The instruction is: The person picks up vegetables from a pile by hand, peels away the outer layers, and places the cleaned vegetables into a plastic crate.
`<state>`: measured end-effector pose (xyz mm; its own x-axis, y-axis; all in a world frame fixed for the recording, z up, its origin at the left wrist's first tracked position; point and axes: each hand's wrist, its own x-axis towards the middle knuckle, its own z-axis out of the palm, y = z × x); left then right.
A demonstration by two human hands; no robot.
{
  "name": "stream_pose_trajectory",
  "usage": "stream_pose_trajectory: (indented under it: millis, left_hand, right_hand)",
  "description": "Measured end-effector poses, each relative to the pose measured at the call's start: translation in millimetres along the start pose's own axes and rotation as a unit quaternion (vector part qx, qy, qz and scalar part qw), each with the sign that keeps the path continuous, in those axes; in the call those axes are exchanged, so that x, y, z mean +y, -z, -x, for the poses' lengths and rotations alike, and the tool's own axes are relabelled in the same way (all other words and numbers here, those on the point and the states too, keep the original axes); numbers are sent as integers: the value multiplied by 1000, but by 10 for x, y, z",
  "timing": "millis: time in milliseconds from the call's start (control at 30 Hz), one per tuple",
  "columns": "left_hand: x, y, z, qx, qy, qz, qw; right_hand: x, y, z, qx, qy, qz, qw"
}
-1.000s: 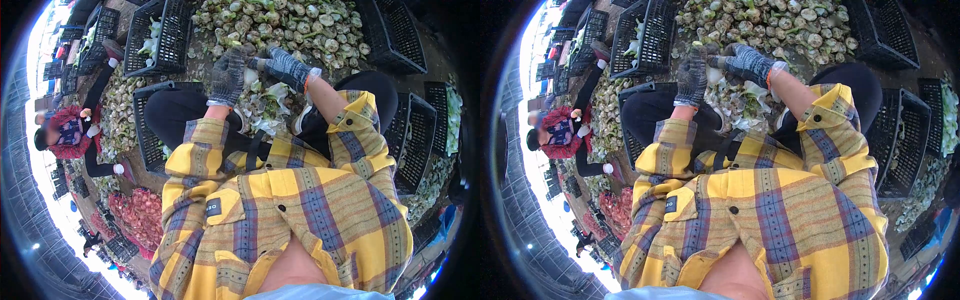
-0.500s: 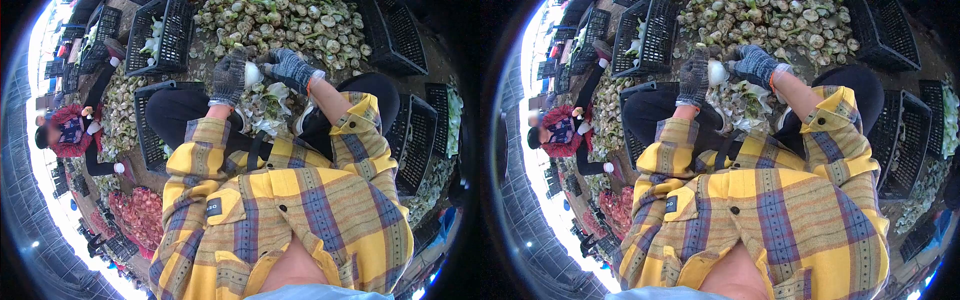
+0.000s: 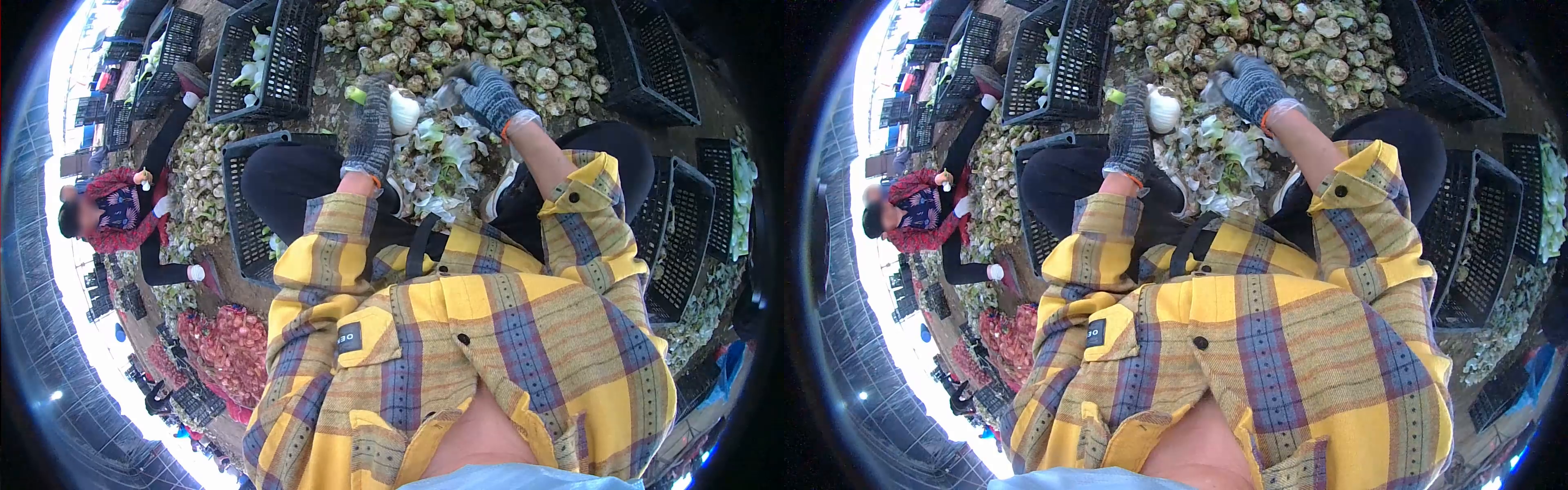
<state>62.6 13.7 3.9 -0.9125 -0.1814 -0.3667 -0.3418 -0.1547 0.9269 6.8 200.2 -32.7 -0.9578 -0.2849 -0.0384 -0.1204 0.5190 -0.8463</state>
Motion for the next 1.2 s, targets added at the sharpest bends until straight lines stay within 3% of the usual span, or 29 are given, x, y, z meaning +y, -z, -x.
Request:
stream_pose_trajectory:
  millis: [67,100,133,167,200,267,300,333,400,500,600,633,667,733,800,867,900,933,1000,1033,1067,1133,1167,1200]
  left_hand:
    - [50,-7,20,1,-89,-83,993]
    - [34,-14,15,1,-88,-83,993]
    - [2,-30,-8,-15,-155,-114,981]
    - [-40,-48,-27,-31,-220,-142,965]
    - [-65,-22,-44,-32,-219,-142,965]
    - [-55,38,-56,-38,-237,-346,907]
    - [-63,45,-62,-38,-208,-334,919]
    - [-86,41,-71,-38,-207,-333,919]
    - [-138,18,-99,-14,-260,-292,920]
    - [-133,-39,-35,-19,-217,-223,950]
    - [-79,-35,-24,-27,-191,-238,952]
    - [-62,-52,-16,-27,-191,-237,952]
    - [-46,-74,-4,-25,-199,-208,957]
    - [-63,-77,-8,-22,-208,-178,962]
    - [-112,-65,-30,-5,-217,-186,958]
    - [-111,-81,-20,4,-181,-164,970]
    - [-112,-85,-14,13,-145,-142,979]
    - [-106,-72,-28,13,-145,-142,979]
    - [-85,-14,-66,8,-108,-149,983]
    - [-81,-2,-78,6,-91,-152,984]
    - [-87,1,-82,6,-90,-152,984]
    - [-92,-16,-67,-34,-181,-173,968]
    - [-89,-22,-43,-36,-180,-173,968]
    - [-78,-27,-14,-67,-214,-210,951]
  right_hand:
    - [-188,-25,46,-34,-28,-41,998]
    - [-243,-14,42,-119,48,27,991]
    - [-318,3,36,-200,125,96,967]
    - [-491,13,125,-188,-190,-239,933]
    - [-411,-19,117,-188,-191,-239,933]
    - [-327,-63,98,-173,-101,-242,949]
    - [-272,-25,100,-208,-167,-282,922]
    - [-313,9,140,-209,-167,-281,922]
    - [-349,42,198,-169,-88,-282,940]
    - [-252,32,133,-202,-117,-214,948]
    - [-496,74,157,-229,-168,-197,938]
    - [-568,111,208,-183,-112,-105,971]
    - [-484,52,204,-183,-112,-105,971]
    - [-348,-69,196,-143,-35,-200,969]
    - [-383,-23,225,-164,-51,-189,967]
    - [-267,-108,191,-109,-22,-68,991]
    - [-37,-227,131,-104,-47,-153,982]
    - [-71,-180,134,-104,-46,-153,982]
    - [-213,-14,161,-48,-51,11,998]
    - [-234,3,142,-120,-124,-106,979]
    - [-234,-18,140,-120,-124,-106,979]
    - [-284,-49,167,-182,-48,-311,932]
    - [-426,-14,217,-218,-207,-390,870]
    - [-421,-14,213,-217,-208,-390,870]
